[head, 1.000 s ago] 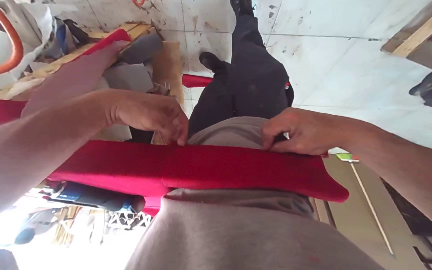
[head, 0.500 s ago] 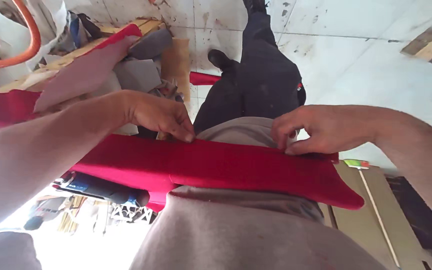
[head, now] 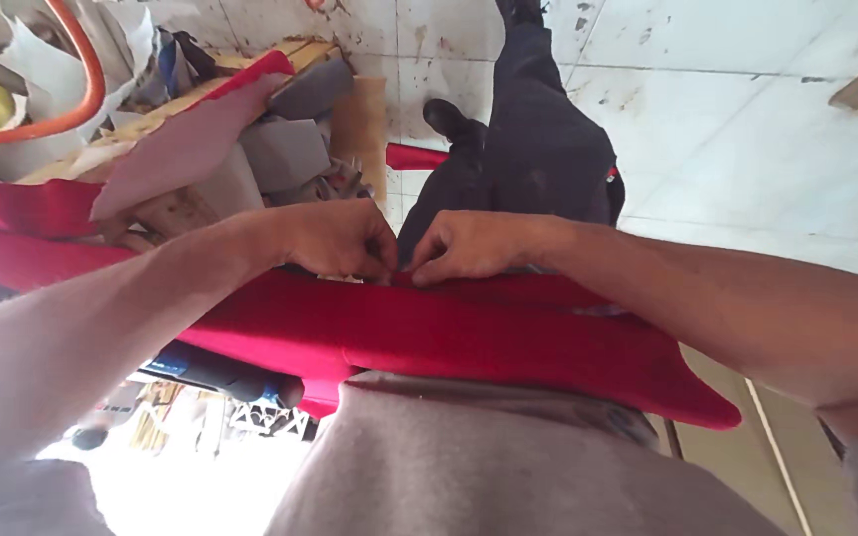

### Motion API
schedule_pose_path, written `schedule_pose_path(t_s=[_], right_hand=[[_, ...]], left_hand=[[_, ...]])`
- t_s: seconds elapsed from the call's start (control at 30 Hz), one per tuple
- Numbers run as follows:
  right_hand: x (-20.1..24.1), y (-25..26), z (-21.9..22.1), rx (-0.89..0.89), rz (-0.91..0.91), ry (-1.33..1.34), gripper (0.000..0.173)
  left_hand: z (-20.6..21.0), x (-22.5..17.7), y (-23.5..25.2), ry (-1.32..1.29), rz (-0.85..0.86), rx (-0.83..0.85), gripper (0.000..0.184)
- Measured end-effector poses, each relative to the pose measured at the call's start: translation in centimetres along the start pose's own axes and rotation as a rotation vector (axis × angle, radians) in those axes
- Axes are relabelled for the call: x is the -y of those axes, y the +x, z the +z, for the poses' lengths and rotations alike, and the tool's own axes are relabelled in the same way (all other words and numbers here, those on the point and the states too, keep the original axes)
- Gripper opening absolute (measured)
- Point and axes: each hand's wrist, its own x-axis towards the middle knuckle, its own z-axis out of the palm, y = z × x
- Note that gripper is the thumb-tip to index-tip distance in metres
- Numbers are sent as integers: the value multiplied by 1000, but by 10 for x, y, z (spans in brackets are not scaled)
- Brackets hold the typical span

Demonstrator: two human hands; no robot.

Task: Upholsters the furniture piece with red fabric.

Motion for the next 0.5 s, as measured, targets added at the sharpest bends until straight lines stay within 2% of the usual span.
schedule_pose_path(t_s=[0.07,0.2,0.37,0.43,0.5], right_hand=[[-37,32,4,-48,-134,-70,15],[-36,25,10,-176,-297,-251,10],[-43,17,14,-203,-473,-266,15],[-45,16,15,-213,-508,-271,16],[-47,17,16,-240,-533,-276,16]], left_hand=[[-3,-3,-2,9,-1,8,5],[-12,-7,-4,56,26,111,4],[-19,-9,-14,175,165,126,12],[-26,-4,-18,141,194,123,15],[-28,-8,-19,-9,167,110,23]])
